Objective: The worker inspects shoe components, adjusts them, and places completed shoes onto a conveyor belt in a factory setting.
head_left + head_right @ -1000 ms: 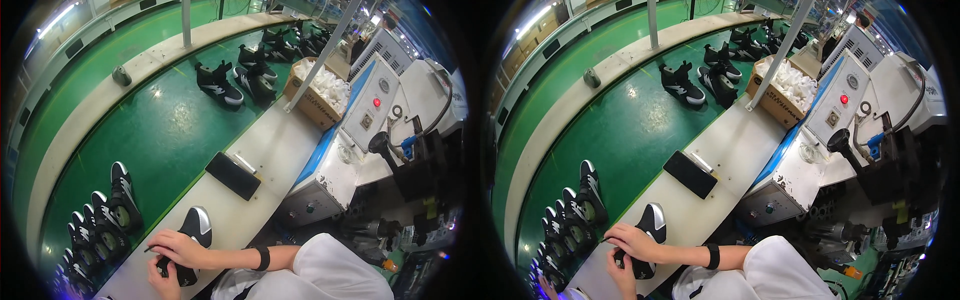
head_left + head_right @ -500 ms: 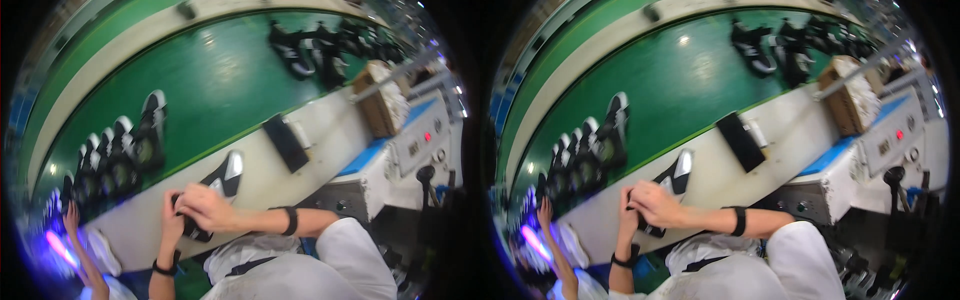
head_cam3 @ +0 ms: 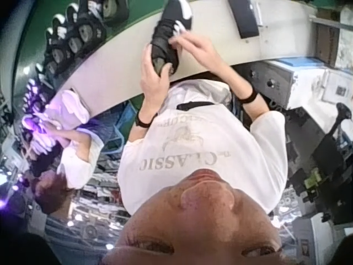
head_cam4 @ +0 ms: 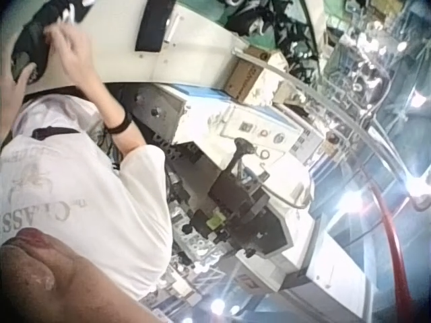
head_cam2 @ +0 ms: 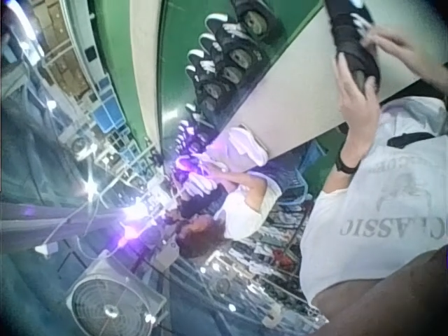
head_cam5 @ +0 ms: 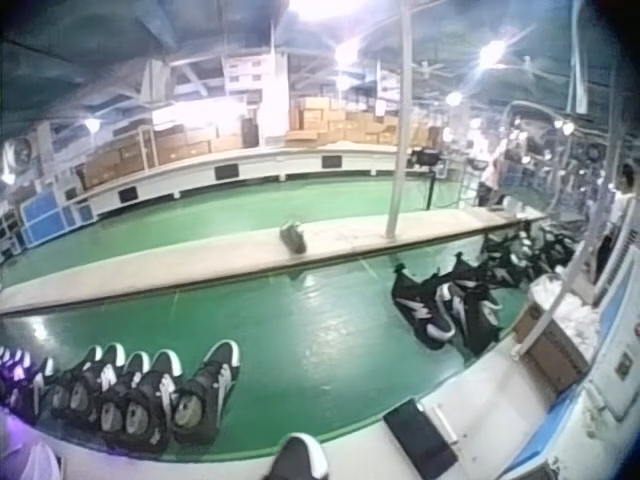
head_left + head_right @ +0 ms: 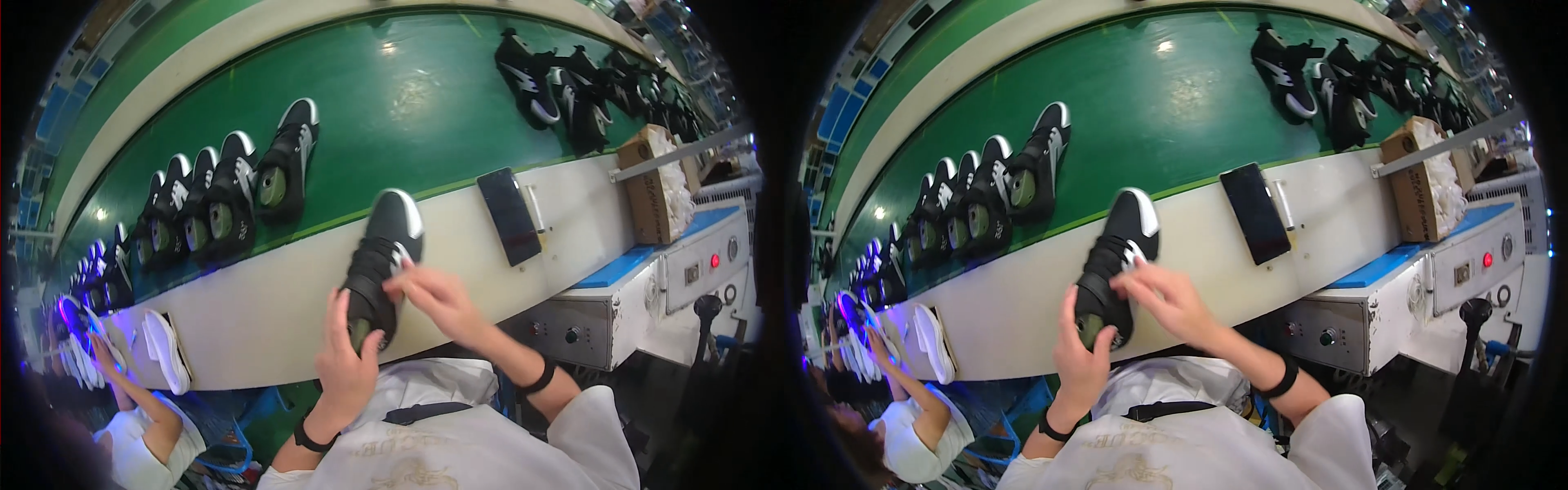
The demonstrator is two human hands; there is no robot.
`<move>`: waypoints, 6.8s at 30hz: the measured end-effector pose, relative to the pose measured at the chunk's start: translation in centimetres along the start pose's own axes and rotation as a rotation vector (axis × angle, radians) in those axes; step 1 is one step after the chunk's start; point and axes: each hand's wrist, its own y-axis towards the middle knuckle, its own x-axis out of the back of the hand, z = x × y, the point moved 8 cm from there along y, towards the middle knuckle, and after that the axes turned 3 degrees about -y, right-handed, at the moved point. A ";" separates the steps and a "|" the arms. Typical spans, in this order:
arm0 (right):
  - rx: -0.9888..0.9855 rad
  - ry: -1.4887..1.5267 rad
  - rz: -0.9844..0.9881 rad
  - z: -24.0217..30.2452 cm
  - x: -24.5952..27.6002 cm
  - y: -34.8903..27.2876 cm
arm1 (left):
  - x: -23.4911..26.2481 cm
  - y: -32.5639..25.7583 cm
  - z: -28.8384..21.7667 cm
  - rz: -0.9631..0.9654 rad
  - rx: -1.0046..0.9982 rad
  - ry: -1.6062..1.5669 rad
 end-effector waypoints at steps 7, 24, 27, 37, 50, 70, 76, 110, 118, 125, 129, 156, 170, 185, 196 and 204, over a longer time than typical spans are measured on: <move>0.039 -0.933 -0.596 -1.2 22.1 12.5 | -0.4 13.9 -1.7 -0.313 -0.130 0.241; -0.401 -0.829 -0.940 -8.7 43.3 17.2 | -2.4 -1.4 4.0 0.205 -0.080 0.165; -0.485 -0.338 -0.668 -7.9 35.9 17.8 | -1.5 -0.7 3.8 0.153 -0.083 0.094; -0.044 -0.500 0.337 1.5 10.1 6.7 | 3.3 3.7 0.8 -0.251 -0.138 -0.048; 0.307 -0.565 0.677 3.4 -0.8 1.4 | -2.2 3.4 5.6 0.547 0.048 -0.376; 0.327 -0.881 0.572 3.8 -5.1 1.0 | -0.9 -5.2 0.0 0.402 -0.407 -0.432; 0.400 -0.931 0.531 3.2 -5.6 0.6 | 4.4 -0.1 0.2 0.282 -0.307 -0.669; -0.390 -0.498 0.487 -5.7 -5.4 6.4 | 0.7 1.0 -1.3 0.093 -0.429 -0.109; -0.074 -0.487 0.402 -4.9 -7.4 7.4 | 0.6 0.9 -2.4 0.087 -0.388 0.018; 0.331 -0.915 -0.662 2.1 19.0 13.2 | 1.6 7.5 -0.9 -0.348 -0.163 0.122; -0.103 -1.450 -1.103 0.3 37.7 8.3 | 0.3 18.0 0.2 -0.432 -0.095 0.030; -0.104 -0.519 -0.145 3.1 -1.9 -6.3 | -1.6 5.7 2.0 0.273 -0.081 -0.534; 0.405 -0.307 -0.019 4.9 -5.5 -0.9 | -1.0 1.0 2.3 0.633 0.096 -0.280; 0.236 -0.408 0.169 3.8 -3.5 -0.2 | -1.3 3.8 5.4 0.488 0.048 -0.321; 0.264 -0.698 0.664 4.9 -3.2 1.5 | 2.2 -3.1 -3.8 0.315 -0.166 -0.070; 0.388 -0.913 0.539 4.5 -4.3 1.7 | 0.2 -2.6 -2.0 0.511 -0.321 -0.248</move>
